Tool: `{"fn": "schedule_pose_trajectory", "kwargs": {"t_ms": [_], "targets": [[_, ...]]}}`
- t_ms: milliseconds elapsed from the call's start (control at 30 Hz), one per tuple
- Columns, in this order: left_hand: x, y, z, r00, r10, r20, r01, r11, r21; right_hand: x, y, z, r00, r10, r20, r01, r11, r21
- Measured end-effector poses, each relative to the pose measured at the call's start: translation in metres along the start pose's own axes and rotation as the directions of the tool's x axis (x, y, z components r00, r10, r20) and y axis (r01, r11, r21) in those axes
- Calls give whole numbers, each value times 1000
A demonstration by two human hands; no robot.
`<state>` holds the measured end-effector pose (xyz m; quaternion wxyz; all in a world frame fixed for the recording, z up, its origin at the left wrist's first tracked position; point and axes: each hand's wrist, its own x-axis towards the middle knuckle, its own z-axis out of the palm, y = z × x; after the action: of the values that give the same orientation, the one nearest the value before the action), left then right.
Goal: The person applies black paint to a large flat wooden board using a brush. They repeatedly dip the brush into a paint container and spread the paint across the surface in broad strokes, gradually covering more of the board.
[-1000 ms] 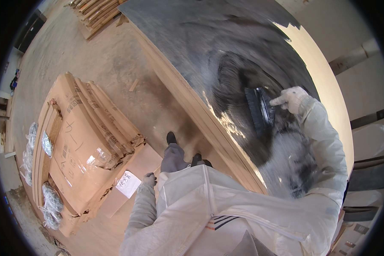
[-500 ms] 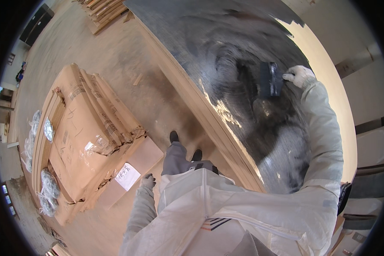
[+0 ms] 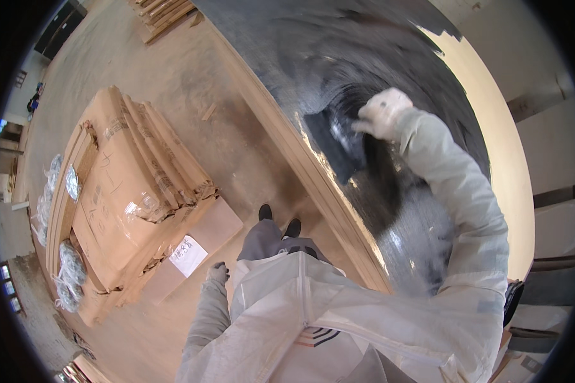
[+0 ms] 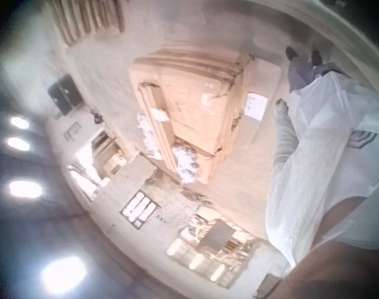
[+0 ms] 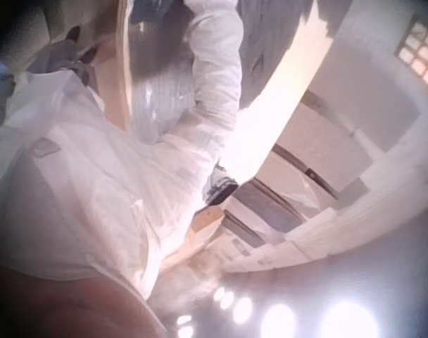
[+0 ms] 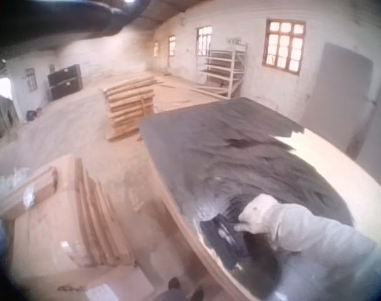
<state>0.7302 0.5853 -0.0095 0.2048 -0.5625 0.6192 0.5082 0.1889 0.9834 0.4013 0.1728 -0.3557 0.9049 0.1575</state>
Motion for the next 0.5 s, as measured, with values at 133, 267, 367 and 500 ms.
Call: {"fn": "schedule_pose_trajectory", "kwargs": {"t_ms": [133, 267, 367, 500], "targets": [[-13, 29, 18, 998, 61, 20, -59, 994, -89, 8, -7, 2, 999, -47, 13, 48, 996, -80], [-41, 38, 30, 994, 102, 29, -102, 995, -3, 46, -6, -12, 987, -19, -159, 20, 1000, 4], [-41, 3, 25, 991, 127, 34, -130, 988, 88, 41, -15, -23, 992, -77, -100, 74, 997, -38], [-28, -73, 21, 998, -56, -34, 48, 979, -200, -5, -19, -11, 982, -176, 63, 184, 971, -152]]}}
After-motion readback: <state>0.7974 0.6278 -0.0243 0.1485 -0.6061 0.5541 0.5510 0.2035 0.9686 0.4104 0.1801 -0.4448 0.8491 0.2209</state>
